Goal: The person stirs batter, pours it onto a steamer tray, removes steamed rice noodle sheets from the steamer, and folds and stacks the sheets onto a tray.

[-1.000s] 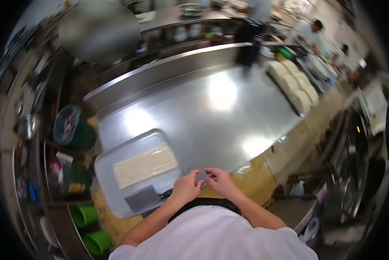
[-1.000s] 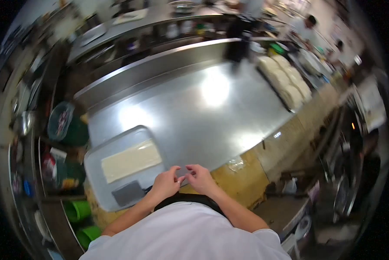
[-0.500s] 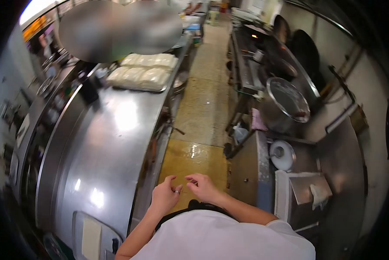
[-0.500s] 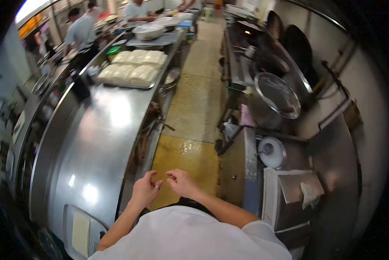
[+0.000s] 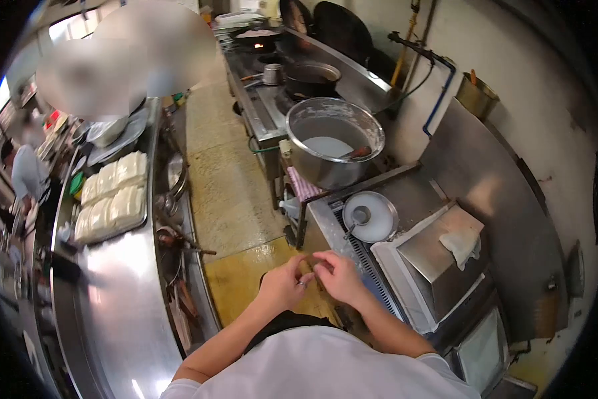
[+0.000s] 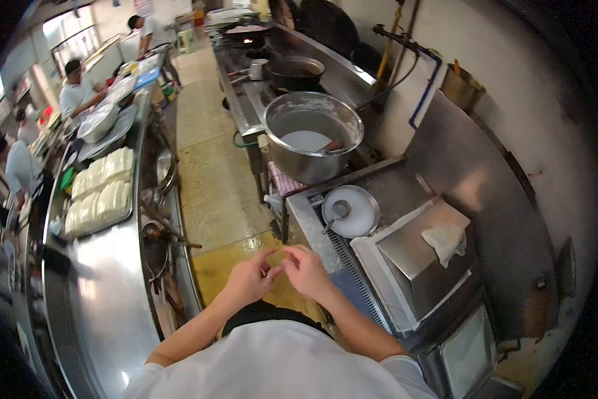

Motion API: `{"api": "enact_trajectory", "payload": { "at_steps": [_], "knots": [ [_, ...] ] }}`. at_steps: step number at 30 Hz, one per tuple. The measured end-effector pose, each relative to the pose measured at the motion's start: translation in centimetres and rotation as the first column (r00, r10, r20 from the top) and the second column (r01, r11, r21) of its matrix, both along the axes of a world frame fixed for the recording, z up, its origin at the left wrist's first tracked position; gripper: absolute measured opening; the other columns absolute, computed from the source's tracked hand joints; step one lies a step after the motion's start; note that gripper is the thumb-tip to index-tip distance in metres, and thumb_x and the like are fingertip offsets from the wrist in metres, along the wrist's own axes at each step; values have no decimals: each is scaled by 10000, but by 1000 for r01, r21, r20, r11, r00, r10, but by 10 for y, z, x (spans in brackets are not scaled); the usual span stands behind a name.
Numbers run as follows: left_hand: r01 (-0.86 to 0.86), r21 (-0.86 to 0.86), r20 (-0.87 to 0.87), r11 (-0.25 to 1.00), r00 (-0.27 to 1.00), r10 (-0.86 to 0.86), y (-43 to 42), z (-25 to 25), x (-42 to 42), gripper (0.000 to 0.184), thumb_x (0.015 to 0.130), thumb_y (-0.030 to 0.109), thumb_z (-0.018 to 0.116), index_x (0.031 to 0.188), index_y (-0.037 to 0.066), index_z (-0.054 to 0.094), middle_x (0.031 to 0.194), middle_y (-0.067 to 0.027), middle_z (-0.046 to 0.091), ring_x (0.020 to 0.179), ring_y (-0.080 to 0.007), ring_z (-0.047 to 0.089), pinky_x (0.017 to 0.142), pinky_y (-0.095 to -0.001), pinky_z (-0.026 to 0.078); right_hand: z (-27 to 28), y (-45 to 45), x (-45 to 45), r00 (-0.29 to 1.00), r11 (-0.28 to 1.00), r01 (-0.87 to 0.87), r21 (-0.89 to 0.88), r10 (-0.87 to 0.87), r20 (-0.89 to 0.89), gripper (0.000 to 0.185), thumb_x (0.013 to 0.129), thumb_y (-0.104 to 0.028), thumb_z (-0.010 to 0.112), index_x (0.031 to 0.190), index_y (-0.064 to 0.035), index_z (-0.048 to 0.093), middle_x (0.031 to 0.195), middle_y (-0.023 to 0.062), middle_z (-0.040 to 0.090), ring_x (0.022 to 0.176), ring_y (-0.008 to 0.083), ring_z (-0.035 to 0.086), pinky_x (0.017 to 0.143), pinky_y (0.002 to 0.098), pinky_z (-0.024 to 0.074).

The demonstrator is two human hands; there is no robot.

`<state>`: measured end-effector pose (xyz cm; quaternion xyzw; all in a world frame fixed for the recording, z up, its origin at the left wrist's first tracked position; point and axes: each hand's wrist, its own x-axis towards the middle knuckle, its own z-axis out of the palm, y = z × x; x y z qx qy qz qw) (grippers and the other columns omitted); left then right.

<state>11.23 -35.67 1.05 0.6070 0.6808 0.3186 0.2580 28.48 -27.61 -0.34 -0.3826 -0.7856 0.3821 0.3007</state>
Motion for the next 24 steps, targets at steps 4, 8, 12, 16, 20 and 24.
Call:
{"api": "enact_trajectory", "payload": {
  "at_steps": [4,8,12,16,20,24],
  "knots": [
    [137,72,54,988,988,-141,70,6,-19,451,928,271,704,1318,82,583,982,-165,718,881,-392,700,769,-482,559,42,61,2,964,951,263,164,-253,-82,501,859,-44,666,1348,-16,562,1295,201,594,1163,366,617,909,446,539],
    [181,192,-19,965,983,-181,140,2,-55,397,906,201,741,1270,79,641,1074,-156,678,743,-299,717,697,-422,561,88,143,-11,885,775,362,518,-461,71,631,835,20,666,1438,-38,490,1438,228,474,1316,417,487,1037,459,484],
    [212,239,15,948,975,-222,208,6,-94,385,907,204,743,1260,82,649,1200,-150,637,787,-301,717,734,-425,569,100,216,-35,890,819,184,543,-373,261,605,835,64,638,1417,-41,515,1468,226,447,1342,436,452,1119,479,414],
    [234,302,14,924,968,-250,269,23,-125,373,913,216,739,1250,82,656,1293,-148,608,875,-318,720,804,-433,574,108,273,-59,853,828,-94,553,-219,474,339,824,76,614,1154,1,595,1290,178,568,1195,391,557,996,466,495],
    [304,331,-74,894,952,-297,329,12,-139,392,932,293,712,1267,98,656,1397,-153,567,975,-367,708,827,-466,577,135,343,-71,791,722,271,637,-543,280,137,933,-98,637,1017,5,602,994,233,670,925,446,665,853,523,540],
    [337,294,-104,894,941,-321,361,-7,-141,339,931,288,727,1207,94,702,1283,-132,639,917,-320,720,807,-426,576,172,362,-64,461,802,180,570,-581,671,359,961,-363,663,926,-5,670,810,198,707,818,416,721,704,491,586]
  ]
}}
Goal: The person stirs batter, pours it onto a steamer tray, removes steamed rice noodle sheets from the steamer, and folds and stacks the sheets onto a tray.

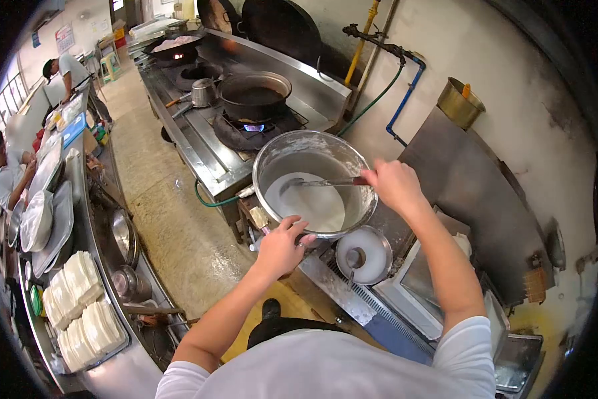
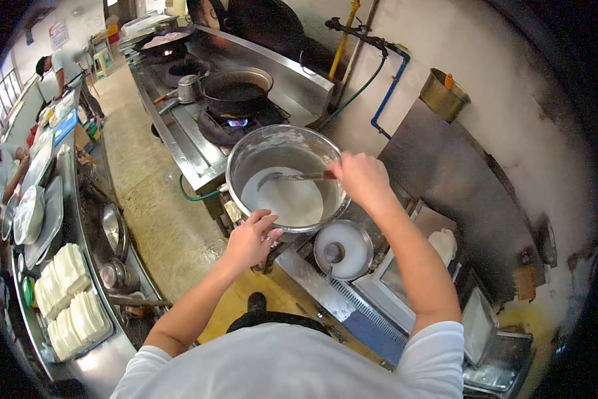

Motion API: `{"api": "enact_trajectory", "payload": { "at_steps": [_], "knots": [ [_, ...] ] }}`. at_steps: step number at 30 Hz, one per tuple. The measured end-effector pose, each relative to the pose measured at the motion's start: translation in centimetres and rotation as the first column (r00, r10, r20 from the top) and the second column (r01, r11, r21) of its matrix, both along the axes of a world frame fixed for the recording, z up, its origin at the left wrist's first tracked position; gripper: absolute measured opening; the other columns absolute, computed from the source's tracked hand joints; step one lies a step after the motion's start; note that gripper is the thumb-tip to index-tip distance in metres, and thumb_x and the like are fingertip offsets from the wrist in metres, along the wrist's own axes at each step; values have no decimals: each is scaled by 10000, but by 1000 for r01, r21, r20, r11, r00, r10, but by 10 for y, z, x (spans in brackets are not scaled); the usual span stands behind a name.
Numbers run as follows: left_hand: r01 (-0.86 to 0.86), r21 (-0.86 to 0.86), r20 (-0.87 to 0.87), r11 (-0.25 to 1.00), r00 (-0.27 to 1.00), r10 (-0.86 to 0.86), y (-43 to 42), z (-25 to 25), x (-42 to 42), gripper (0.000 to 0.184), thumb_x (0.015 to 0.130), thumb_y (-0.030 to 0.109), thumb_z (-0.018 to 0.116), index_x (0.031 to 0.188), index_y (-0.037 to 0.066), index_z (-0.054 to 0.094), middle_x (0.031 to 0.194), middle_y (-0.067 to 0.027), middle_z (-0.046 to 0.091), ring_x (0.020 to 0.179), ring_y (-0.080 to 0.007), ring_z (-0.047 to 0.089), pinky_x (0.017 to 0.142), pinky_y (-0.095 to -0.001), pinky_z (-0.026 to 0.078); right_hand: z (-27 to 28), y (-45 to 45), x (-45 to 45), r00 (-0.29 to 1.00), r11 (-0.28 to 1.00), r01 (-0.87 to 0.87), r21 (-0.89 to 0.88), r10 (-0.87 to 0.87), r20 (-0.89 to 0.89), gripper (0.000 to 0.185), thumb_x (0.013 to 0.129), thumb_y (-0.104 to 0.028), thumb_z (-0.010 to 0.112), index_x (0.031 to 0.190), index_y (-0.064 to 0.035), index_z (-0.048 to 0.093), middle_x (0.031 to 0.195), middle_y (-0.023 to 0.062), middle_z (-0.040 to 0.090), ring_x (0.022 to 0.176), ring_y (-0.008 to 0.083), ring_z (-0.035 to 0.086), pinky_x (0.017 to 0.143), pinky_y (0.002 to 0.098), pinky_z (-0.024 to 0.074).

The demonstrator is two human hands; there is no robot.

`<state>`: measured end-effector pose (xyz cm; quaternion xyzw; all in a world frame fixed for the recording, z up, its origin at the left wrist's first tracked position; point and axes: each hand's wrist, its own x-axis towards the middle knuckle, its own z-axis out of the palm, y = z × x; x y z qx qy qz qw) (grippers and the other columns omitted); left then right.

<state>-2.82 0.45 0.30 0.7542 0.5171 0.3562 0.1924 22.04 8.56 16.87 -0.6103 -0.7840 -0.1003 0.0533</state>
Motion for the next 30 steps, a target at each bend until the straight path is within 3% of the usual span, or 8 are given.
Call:
{"api": "enact_trajectory", "payload": {
  "at_steps": [3,6,9,18,21,24,27,30],
  "knots": [
    [23,-9,51,1000,998,-22,7,-9,2,284,934,281,723,1164,115,724,1196,-103,659,882,-320,713,776,-427,570,-24,-15,4,949,988,-86,-127,120,291,385,920,-421,689,915,-39,738,828,169,721,828,337,746,692,443,598],
    [5,-51,89,999,996,0,7,-10,6,260,931,294,715,1142,142,729,1141,-86,650,922,-340,702,736,-460,558,-44,-28,21,943,969,-95,-229,161,290,210,892,-252,684,797,-78,758,806,157,736,772,335,750,680,438,603],
    [-34,39,97,999,995,30,7,-15,10,230,908,227,743,1119,136,737,1095,-89,651,831,-308,700,733,-416,562,-36,-45,24,910,948,-159,-276,249,330,132,839,-141,656,786,-74,756,796,166,739,759,337,752,667,431,606],
    [-112,-6,84,994,990,112,3,-14,21,228,878,162,761,1105,154,741,1067,-71,644,797,-264,697,711,-386,564,44,-57,17,839,817,-217,-534,436,327,112,784,-100,665,817,-52,761,805,187,737,791,342,753,688,447,613],
    [-124,4,96,992,988,124,2,-14,23,229,870,152,765,1098,150,742,1065,-66,645,785,-260,694,702,-391,560,30,-60,16,881,801,-244,-547,419,220,137,778,-99,681,854,-14,755,834,209,738,801,350,753,704,451,616],
    [-137,23,86,990,987,134,1,-12,25,226,863,133,763,1088,142,743,1066,-64,645,785,-265,690,697,-394,554,-23,-73,15,896,847,-299,-440,408,177,229,815,-98,665,984,47,720,889,228,725,788,342,756,681,419,623],
    [-135,-18,96,991,986,136,1,-13,25,239,847,104,756,1083,139,745,1070,-66,646,816,-280,690,704,-403,550,-65,-83,10,916,936,-246,-253,310,255,328,855,-103,640,1111,101,647,942,225,700,779,319,758,640,381,623],
    [-144,21,67,989,988,142,-1,-11,24,258,832,78,743,1082,141,745,1074,-67,647,848,-294,690,710,-411,550,-82,-72,22,925,962,-161,-221,225,306,378,879,-110,615,1182,116,602,955,200,680,766,291,757,611,352,619]
  ]
}}
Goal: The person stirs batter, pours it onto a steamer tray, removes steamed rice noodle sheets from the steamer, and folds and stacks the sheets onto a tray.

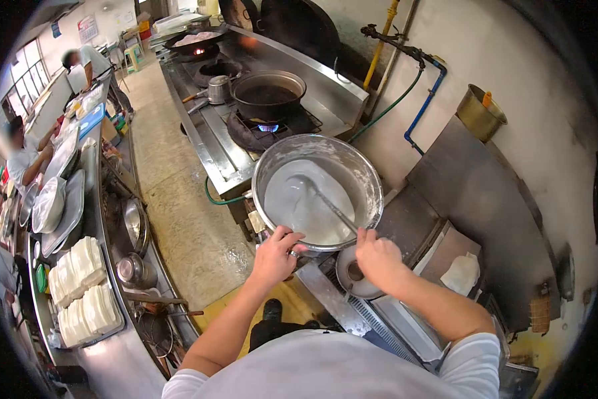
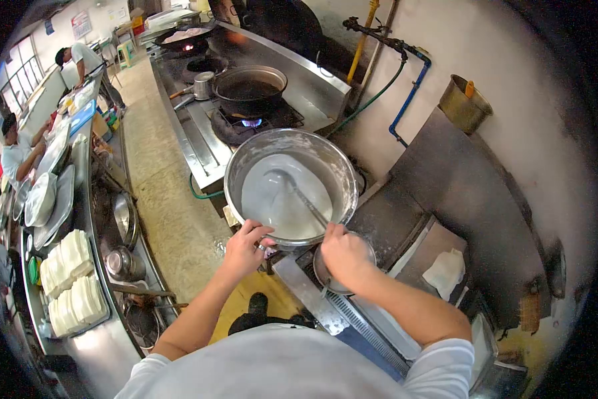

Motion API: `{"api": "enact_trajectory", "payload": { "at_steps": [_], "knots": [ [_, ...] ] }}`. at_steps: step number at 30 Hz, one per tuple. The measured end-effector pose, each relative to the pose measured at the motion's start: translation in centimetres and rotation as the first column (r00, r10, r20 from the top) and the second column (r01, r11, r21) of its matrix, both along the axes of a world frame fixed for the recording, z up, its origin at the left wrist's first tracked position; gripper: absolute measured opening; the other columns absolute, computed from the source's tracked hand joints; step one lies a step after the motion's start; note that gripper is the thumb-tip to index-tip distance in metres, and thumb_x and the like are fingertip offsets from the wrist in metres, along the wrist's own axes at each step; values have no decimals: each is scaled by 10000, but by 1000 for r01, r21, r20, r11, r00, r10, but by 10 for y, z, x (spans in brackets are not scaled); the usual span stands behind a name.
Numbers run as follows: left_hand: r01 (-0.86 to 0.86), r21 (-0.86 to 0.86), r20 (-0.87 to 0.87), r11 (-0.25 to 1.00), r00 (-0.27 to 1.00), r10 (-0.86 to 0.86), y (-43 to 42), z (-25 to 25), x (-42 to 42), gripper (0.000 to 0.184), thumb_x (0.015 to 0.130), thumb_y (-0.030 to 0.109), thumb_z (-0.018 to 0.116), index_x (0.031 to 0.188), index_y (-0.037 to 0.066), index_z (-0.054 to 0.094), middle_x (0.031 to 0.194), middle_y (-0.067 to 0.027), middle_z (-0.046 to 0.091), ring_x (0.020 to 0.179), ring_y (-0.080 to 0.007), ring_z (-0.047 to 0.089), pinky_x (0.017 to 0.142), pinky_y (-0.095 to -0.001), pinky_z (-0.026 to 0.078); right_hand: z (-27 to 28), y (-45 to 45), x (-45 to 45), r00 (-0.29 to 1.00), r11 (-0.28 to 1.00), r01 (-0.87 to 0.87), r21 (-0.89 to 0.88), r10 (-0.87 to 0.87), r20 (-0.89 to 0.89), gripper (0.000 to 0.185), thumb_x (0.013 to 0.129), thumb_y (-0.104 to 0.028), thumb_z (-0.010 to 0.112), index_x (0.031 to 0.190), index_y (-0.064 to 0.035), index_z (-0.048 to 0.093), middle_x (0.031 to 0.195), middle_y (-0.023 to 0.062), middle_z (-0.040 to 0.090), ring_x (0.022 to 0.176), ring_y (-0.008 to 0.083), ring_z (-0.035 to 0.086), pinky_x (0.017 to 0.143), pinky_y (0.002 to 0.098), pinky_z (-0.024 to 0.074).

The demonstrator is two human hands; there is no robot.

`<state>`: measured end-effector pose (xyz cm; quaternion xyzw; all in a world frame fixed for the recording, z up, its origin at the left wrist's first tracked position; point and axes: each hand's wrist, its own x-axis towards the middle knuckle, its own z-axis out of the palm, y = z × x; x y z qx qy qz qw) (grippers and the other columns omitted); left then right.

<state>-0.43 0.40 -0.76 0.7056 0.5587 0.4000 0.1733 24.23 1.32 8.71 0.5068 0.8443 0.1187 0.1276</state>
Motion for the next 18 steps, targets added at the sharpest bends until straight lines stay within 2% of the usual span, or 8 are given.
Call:
{"api": "enact_trajectory", "payload": {
  "at_steps": [1,4,5,8,9,12,15,18],
  "knots": [
    [0,-8,4,1000,1000,0,0,1,0,263,828,75,740,1082,143,745,1075,-67,646,860,-296,690,716,-414,551,5,4,6,1000,1000,0,-23,0,16,367,875,-114,614,1155,123,616,933,219,691,767,289,757,611,354,619],
    [-1,-34,18,999,1000,2,-2,4,0,278,818,63,732,1082,145,745,1078,-68,645,890,-300,691,735,-423,555,31,19,19,995,993,-46,-110,56,86,290,866,-110,620,1077,77,684,924,208,707,797,301,757,662,378,627],
    [-1,-46,22,999,1000,2,-3,6,0,281,815,59,731,1083,144,744,1079,-69,644,896,-300,692,742,-424,556,55,22,19,995,971,-56,-234,74,66,206,857,-98,623,964,39,734,934,219,730,842,340,750,739,429,623],
    [0,-75,23,997,1000,1,-3,7,0,294,806,45,727,1084,137,743,1083,-70,644,910,-304,692,756,-424,558,107,36,4,992,864,100,-493,-46,120,184,853,-82,612,919,24,746,983,224,738,892,380,736,801,468,602],
    [2,-82,21,997,1000,0,-3,8,0,299,802,41,726,1085,135,743,1085,-70,644,913,-305,693,760,-424,559,112,43,2,987,833,130,-538,-59,148,192,847,-82,611,926,36,740,977,254,730,917,404,726,812,484,589],
    [7,-48,11,999,1000,-7,-3,5,-1,319,790,18,716,1088,130,743,1090,-72,645,910,-310,693,760,-423,560,117,47,3,993,787,12,-617,61,98,236,938,-170,580,954,17,724,925,235,727,899,422,714,802,502,578],
    [12,-79,55,997,998,-8,-2,6,0,332,779,4,709,1085,129,743,1088,-78,645,931,-316,688,768,-426,560,98,24,-10,996,810,62,-583,-84,-11,233,935,-158,573,995,18,712,940,243,723,914,430,709,806,517,571],
    [16,-71,74,997,997,-10,-1,6,0,336,772,-5,709,1080,126,744,1081,-80,648,947,-320,683,778,-434,558,42,3,-18,995,945,-71,-318,43,-93,323,883,-120,599,1117,99,638,899,266,703,812,383,740,685,469,610]
  ]
}}
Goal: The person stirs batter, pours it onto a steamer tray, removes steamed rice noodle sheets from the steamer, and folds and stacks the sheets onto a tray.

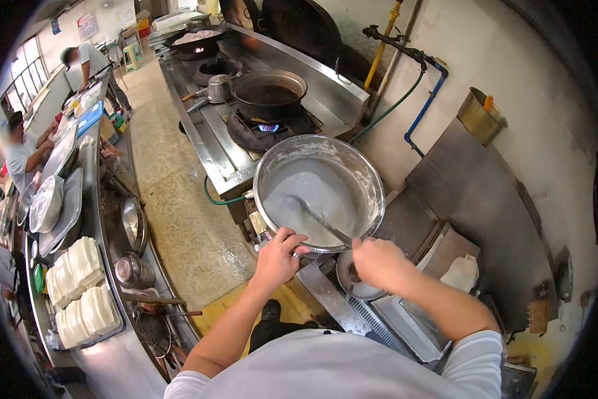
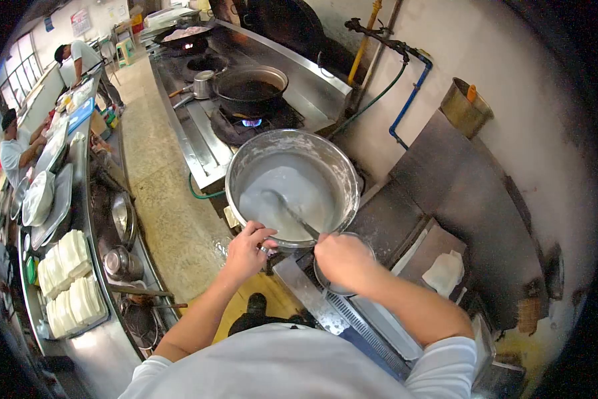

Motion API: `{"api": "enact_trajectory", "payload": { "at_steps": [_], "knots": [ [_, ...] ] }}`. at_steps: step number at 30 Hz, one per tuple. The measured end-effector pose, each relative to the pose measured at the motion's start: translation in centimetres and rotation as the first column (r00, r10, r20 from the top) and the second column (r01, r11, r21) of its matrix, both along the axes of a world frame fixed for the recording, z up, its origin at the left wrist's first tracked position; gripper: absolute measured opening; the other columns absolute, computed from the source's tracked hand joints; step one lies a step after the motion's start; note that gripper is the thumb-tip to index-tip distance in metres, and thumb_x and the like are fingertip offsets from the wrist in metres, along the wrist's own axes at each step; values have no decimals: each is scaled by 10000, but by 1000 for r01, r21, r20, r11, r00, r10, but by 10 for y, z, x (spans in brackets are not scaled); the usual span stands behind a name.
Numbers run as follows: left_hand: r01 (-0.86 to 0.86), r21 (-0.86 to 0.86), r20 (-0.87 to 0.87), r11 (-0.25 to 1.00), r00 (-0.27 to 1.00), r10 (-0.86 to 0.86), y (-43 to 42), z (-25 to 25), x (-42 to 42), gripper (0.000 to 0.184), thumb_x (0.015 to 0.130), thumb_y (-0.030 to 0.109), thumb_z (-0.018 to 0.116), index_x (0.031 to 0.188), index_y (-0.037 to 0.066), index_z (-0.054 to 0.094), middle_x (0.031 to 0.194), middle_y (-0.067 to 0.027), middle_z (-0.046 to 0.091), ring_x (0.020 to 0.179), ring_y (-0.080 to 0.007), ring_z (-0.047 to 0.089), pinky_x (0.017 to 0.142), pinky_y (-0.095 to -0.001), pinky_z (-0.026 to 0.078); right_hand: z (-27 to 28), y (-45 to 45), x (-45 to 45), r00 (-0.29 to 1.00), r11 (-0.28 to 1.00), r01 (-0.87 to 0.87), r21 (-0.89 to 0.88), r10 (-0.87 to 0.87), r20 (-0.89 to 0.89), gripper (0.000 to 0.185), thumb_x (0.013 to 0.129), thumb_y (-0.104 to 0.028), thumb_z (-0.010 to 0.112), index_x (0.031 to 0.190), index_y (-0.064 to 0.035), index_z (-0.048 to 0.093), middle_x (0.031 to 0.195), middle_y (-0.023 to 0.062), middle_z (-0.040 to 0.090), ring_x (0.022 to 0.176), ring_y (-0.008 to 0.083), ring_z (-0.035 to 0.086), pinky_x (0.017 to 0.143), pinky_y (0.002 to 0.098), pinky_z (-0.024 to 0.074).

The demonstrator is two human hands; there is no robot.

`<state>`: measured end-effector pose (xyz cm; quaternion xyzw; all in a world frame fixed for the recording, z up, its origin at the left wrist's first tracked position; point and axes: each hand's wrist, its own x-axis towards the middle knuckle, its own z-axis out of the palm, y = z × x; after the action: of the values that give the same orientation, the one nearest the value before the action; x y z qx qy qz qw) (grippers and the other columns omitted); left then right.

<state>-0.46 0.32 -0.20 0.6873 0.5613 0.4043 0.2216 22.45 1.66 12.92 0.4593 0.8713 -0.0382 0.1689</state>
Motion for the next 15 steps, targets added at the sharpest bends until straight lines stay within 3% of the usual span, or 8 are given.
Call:
{"api": "enact_trajectory", "payload": {
  "at_steps": [3,6,7,10,13,15],
  "knots": [
    [-2,16,-14,1000,1000,2,-1,1,-1,334,773,-9,711,1078,122,743,1068,-81,650,951,-317,681,774,-428,560,-33,-9,-2,998,969,18,245,-31,50,425,873,-97,608,1206,166,585,886,249,708,747,313,756,651,389,620],
    [-3,39,-28,999,1000,4,0,0,-1,319,780,-1,727,1075,118,743,1055,-84,651,926,-312,686,759,-419,563,-36,3,17,985,975,37,220,-73,159,496,876,-115,611,1271,177,541,904,228,697,758,284,756,631,362,618],
    [-1,44,-23,999,1000,2,0,-1,-1,311,781,5,733,1072,116,744,1052,-85,651,917,-311,688,754,-417,564,-27,6,21,981,975,77,210,-111,156,372,871,-103,608,1170,117,643,910,229,714,811,312,758,686,396,625],
    [-2,55,-10,998,1000,2,1,-3,-1,293,785,22,752,1064,113,744,1046,-86,650,891,-308,692,744,-412,566,20,22,30,984,1000,20,-20,-16,179,251,861,-95,616,1031,57,720,933,240,731,881,366,748,755,447,614],
    [0,53,3,999,1000,0,1,-3,0,277,795,48,753,1062,123,740,1051,-78,644,890,-312,690,732,-421,562,67,39,14,963,951,187,-246,-128,236,189,846,-80,611,919,32,744,974,256,732,939,410,726,816,487,591],
    [4,46,10,999,1000,-4,2,-6,-1,261,815,83,739,1069,142,729,1055,-66,634,917,-320,680,714,-438,553,80,41,8,971,935,184,-303,-125,204,207,839,-73,602,943,47,735,981,279,722,947,418,722,813,492,585]
  ]
}}
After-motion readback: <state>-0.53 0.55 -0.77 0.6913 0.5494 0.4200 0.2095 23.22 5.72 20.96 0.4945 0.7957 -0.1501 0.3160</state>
